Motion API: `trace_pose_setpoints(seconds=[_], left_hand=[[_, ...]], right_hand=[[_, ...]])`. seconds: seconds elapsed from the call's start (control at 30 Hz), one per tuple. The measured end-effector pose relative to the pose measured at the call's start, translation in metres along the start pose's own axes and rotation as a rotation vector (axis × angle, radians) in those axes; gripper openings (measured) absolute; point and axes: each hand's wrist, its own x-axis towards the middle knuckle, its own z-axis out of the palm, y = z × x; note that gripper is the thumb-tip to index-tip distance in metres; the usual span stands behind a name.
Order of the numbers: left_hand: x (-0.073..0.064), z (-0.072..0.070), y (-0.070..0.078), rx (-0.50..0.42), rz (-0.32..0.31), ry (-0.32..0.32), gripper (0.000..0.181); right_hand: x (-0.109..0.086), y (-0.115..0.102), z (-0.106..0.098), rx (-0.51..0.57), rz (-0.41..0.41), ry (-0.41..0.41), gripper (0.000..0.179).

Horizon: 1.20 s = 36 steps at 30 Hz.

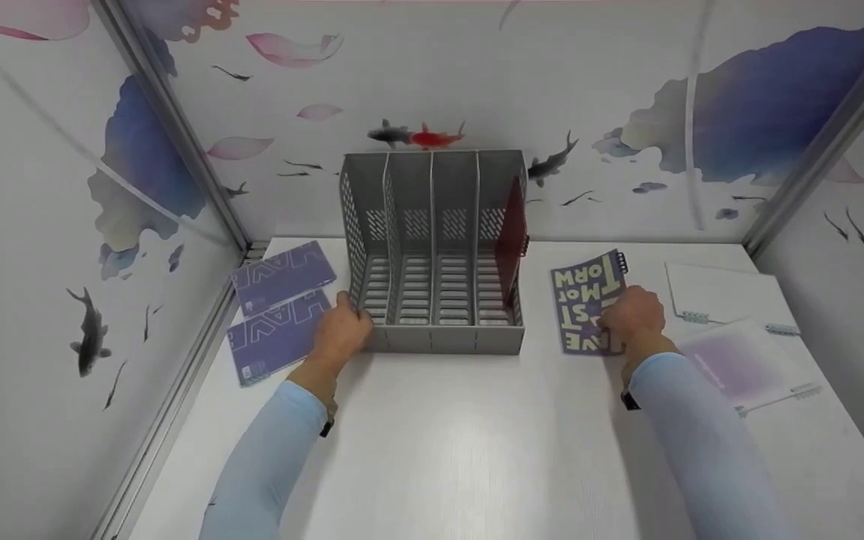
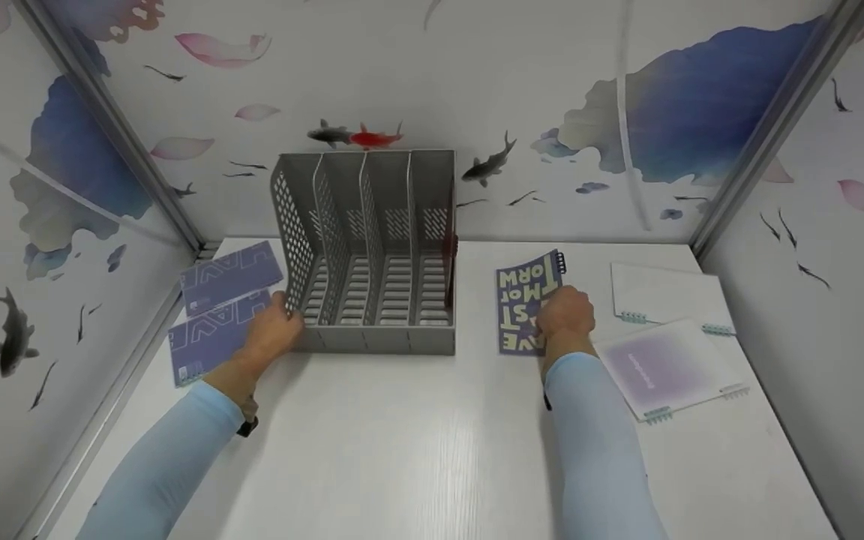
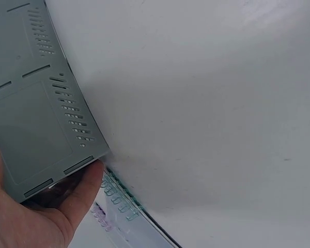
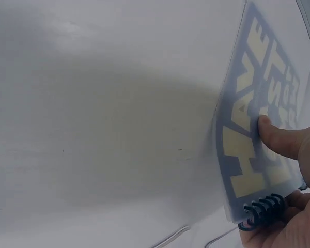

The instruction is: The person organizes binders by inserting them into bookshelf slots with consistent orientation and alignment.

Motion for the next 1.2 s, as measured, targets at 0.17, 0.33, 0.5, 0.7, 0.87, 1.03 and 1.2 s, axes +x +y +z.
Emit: trace_pose_setpoints(seconds=[0.17, 0.33, 0.5, 0.7, 0.87, 1.03, 1.2], left_hand=[[0.001, 0.000, 0.001, -0.004, 0.013, 0.021, 0.063], [0.002, 0.001, 0.002, -0.014, 0.012, 0.017, 0.063], [0.002, 0.000, 0.002, -0.011, 0.011, 0.025, 0.065], [0.002, -0.001, 0.004, 0.004, 0.010, 0.019, 0.069], [0.001, 0.000, 0.003, -0.007, 0.001, 0.017, 0.069], [0.002, 0.001, 0.001, -0.006, 0.001, 0.008, 0.070], [0.002, 0.002, -0.001, -0.014, -0.008, 0.004, 0.069]], right_hand=[[0.003, 0.000, -0.008, 0.053, 0.019, -0.065, 0.061], [0.012, 0.006, -0.011, -0.014, -0.047, -0.153, 0.054], [0.009, 0.007, -0.019, -0.042, -0.154, -0.166, 0.049], [0.001, 0.005, -0.023, -0.008, -0.190, -0.134, 0.037], [-0.003, 0.003, -0.025, 0.030, -0.209, -0.101, 0.051], [-0.006, 0.003, -0.028, 0.074, -0.212, -0.093, 0.057], [-0.013, 0.000, -0.033, 0.109, -0.247, -0.047, 0.052]])
